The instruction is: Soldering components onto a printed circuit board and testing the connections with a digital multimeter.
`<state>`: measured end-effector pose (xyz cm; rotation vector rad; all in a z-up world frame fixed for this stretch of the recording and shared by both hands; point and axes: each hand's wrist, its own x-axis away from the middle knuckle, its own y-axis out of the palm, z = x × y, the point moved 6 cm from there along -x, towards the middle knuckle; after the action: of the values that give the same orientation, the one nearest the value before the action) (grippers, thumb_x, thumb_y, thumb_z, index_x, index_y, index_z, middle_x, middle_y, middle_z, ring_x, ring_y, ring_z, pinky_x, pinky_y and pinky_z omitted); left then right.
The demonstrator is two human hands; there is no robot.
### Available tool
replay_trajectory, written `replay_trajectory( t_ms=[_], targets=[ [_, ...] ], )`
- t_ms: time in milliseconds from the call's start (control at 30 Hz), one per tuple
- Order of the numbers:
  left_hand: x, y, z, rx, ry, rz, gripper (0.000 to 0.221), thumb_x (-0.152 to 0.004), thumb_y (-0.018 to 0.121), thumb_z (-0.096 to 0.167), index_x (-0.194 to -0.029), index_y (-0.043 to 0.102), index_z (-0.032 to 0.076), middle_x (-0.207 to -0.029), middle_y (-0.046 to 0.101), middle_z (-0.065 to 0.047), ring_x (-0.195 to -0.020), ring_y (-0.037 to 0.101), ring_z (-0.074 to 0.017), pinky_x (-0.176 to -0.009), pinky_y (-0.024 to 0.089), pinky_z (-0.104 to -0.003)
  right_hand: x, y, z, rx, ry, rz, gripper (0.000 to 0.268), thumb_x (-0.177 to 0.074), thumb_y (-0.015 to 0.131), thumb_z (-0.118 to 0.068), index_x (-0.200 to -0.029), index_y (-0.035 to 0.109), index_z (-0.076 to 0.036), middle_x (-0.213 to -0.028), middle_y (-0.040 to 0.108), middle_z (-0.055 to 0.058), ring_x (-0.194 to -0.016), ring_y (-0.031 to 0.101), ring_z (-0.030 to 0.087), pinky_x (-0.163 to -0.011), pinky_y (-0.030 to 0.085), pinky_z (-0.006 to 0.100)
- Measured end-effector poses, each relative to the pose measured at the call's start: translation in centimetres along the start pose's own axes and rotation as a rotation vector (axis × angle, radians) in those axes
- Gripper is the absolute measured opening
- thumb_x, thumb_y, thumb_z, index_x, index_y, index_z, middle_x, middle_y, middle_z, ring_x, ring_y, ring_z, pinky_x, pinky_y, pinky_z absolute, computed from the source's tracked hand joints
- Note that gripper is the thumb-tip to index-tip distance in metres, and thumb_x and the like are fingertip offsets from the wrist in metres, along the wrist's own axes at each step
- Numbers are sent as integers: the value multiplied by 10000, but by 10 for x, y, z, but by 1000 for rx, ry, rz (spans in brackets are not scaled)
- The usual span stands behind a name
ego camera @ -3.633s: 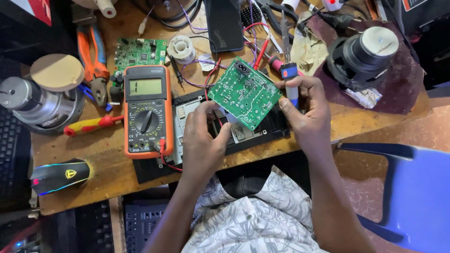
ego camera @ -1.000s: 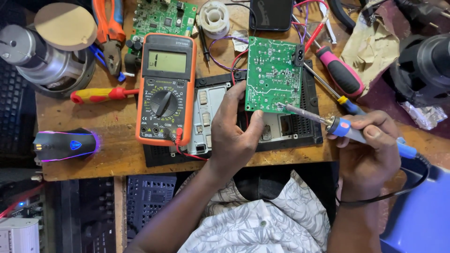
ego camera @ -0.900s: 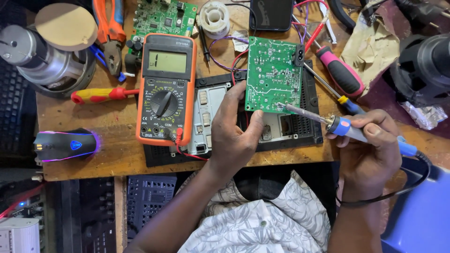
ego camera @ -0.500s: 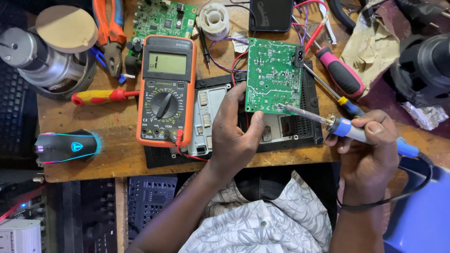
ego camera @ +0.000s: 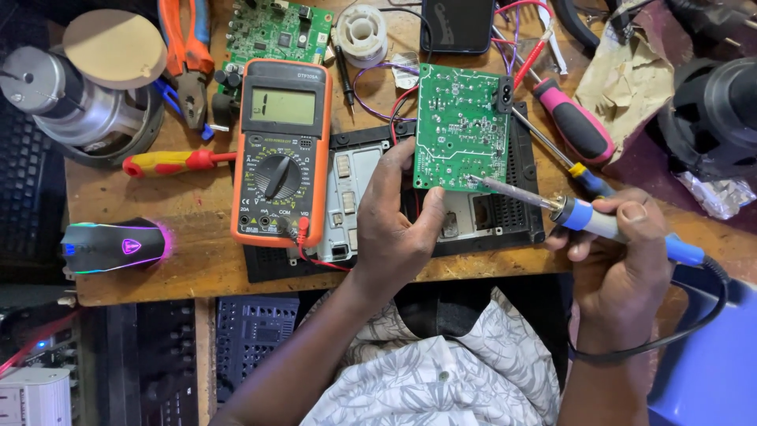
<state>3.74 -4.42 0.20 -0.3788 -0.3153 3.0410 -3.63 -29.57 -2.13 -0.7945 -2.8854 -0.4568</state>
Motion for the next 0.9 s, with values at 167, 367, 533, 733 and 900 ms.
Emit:
replay_trajectory(
  t_ms=[167, 367, 533, 733, 900],
  targets=[
    [0, -2, -2, -31, -8, -3, 478, -1003, 661, 114, -1458, 549, 20, -1362, 668, -129, -1234, 662, -273, -1134, 536, -387, -3, -6, 2, 88, 94, 93, 258, -1050, 577, -365, -1005, 631, -117, -534, 443, 63, -461, 468, 136, -556, 580, 295],
    [1, -2, -2, -30, 6, -2, 485, -1016, 665, 110, -1470, 536, 1, -1391, 666, -157, -1287, 673, -300, -1167, 543, -404, -14, -18, 13, 19, 166, 85, 219, -994, 579, -324, -977, 656, -120, -518, 447, 47, -417, 443, 92, -493, 518, 282],
    [0, -2, -2, -33, 2, 4, 482, -1004, 666, 105, -1458, 542, -1, -1367, 674, -153, -1260, 681, -295, -1144, 548, -398, -12, -6, 4, 42, 128, -43, 239, -1035, 578, -382, -963, 619, -158, -511, 401, 16, -462, 549, 216, -462, 454, 303],
    [-1, -1, 1, -10, 2, 2, 472, -1004, 661, 89, -1454, 547, 3, -1351, 678, -145, -1247, 686, -285, -1137, 556, -392, -7, 1, -1, 89, 40, -45, 280, -1058, 573, -400, -980, 614, -134, -526, 387, 28, -433, 454, 167, -485, 497, 286],
    [-1, -2, 2, -20, 5, 3, 462, -1009, 659, 102, -1450, 551, 18, -1341, 672, -128, -1222, 677, -272, -1118, 553, -387, -4, 5, -1, 83, 105, 54, 257, -1007, 554, -377, -914, 610, -144, -553, 433, 36, -455, 516, 202, -450, 444, 293]
  ],
)
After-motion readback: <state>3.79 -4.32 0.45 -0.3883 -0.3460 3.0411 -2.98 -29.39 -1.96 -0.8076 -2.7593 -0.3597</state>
